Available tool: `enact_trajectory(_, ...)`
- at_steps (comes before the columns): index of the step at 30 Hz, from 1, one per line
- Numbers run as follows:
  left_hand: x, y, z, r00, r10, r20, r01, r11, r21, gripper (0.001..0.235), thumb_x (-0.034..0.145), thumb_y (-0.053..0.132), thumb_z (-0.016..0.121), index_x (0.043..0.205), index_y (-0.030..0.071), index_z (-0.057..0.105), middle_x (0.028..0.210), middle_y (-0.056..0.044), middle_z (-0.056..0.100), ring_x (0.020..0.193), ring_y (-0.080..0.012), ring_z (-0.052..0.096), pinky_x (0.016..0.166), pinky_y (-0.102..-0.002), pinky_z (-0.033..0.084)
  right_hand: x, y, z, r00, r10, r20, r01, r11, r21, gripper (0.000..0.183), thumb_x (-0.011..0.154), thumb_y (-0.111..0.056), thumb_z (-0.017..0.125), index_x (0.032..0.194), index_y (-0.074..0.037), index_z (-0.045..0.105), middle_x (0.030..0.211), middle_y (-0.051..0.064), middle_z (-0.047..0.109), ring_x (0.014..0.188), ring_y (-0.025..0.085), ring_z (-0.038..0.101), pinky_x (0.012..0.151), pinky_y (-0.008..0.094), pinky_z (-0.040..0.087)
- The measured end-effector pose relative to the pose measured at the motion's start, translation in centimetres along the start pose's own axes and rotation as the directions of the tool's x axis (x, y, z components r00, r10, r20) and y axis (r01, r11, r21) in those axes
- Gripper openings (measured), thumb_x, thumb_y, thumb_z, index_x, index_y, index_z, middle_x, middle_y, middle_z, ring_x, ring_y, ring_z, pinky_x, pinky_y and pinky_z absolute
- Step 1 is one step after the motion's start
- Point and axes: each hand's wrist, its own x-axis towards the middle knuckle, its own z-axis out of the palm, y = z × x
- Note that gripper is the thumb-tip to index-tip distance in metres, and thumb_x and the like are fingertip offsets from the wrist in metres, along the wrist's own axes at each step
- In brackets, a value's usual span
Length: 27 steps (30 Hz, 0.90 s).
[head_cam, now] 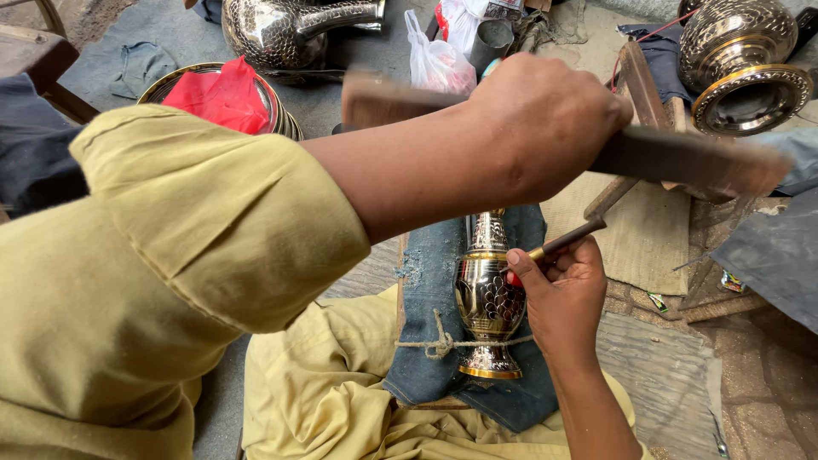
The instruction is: The person uses a wooden mallet and a metal punch to hammer decorative patterns into a metal vase. The vase is secured on a padded surface, and the person repeatedly strikes the punch to create a textured surface.
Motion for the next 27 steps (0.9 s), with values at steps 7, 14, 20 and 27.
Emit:
enact_trajectory(7, -2.2, -3.4, 0.8, 0.975, -0.005, -0.223, -0.021, 0.993, -0.114, 0.027, 0.079, 0.010, 0.070, 0.105, 0.013, 0.071, 0.086, -0.010, 0.075, 0.078, -0.0333, 0.074, 0.062, -0.047, 0.056, 0.8, 0.1, -0.3, 0.999, 0.015, 0.048, -0.017, 0.999, 0.032, 0.034, 0.088, 0.000, 0.077, 0.106, -0.005, 0.048, 0.085, 0.007, 0.064, 0.073, 0.012, 0.067, 0.067, 0.026, 0.061)
enact_trajectory(14, -1.9, -3.0, 0.2, 0.999, -0.027, -0.019, 0.029, 0.993, 0.118, 0.022, 0.084, 0.015, 0.072, 0.106, 0.019, 0.073, 0.092, -0.013, 0.073, 0.084, -0.0356, 0.074, 0.064, -0.049, 0.058, 1.0, -0.6, -0.2, 0.998, 0.003, 0.059, 0.002, 0.996, -0.085, 0.034, 0.088, 0.003, 0.077, 0.104, -0.004, 0.048, 0.086, 0.008, 0.064, 0.072, 0.013, 0.067, 0.065, 0.026, 0.059)
enact_trajectory(20, -2.0, -3.3, 0.2, 0.990, -0.115, 0.079, 0.116, 0.993, 0.004, 0.027, 0.086, 0.013, 0.068, 0.111, 0.021, 0.073, 0.096, -0.009, 0.075, 0.087, -0.0307, 0.075, 0.072, -0.045, 0.057, 2.1, -1.3, -0.4, 0.986, 0.124, 0.107, -0.108, 0.983, -0.145, 0.032, 0.084, 0.003, 0.078, 0.104, -0.003, 0.053, 0.084, 0.006, 0.066, 0.072, 0.011, 0.067, 0.065, 0.026, 0.060)
enact_trajectory(27, -5.4, -4.4, -1.5, 0.953, -0.212, 0.217, 0.195, 0.976, 0.100, 0.026, 0.090, 0.013, 0.062, 0.114, 0.019, 0.070, 0.096, -0.015, 0.073, 0.083, -0.0367, 0.073, 0.068, -0.050, 0.058, 2.7, -0.4, -0.5, 0.960, 0.137, 0.243, -0.126, 0.990, -0.062, 0.032, 0.082, 0.006, 0.079, 0.106, -0.002, 0.059, 0.085, 0.004, 0.067, 0.072, 0.010, 0.066, 0.066, 0.025, 0.057)
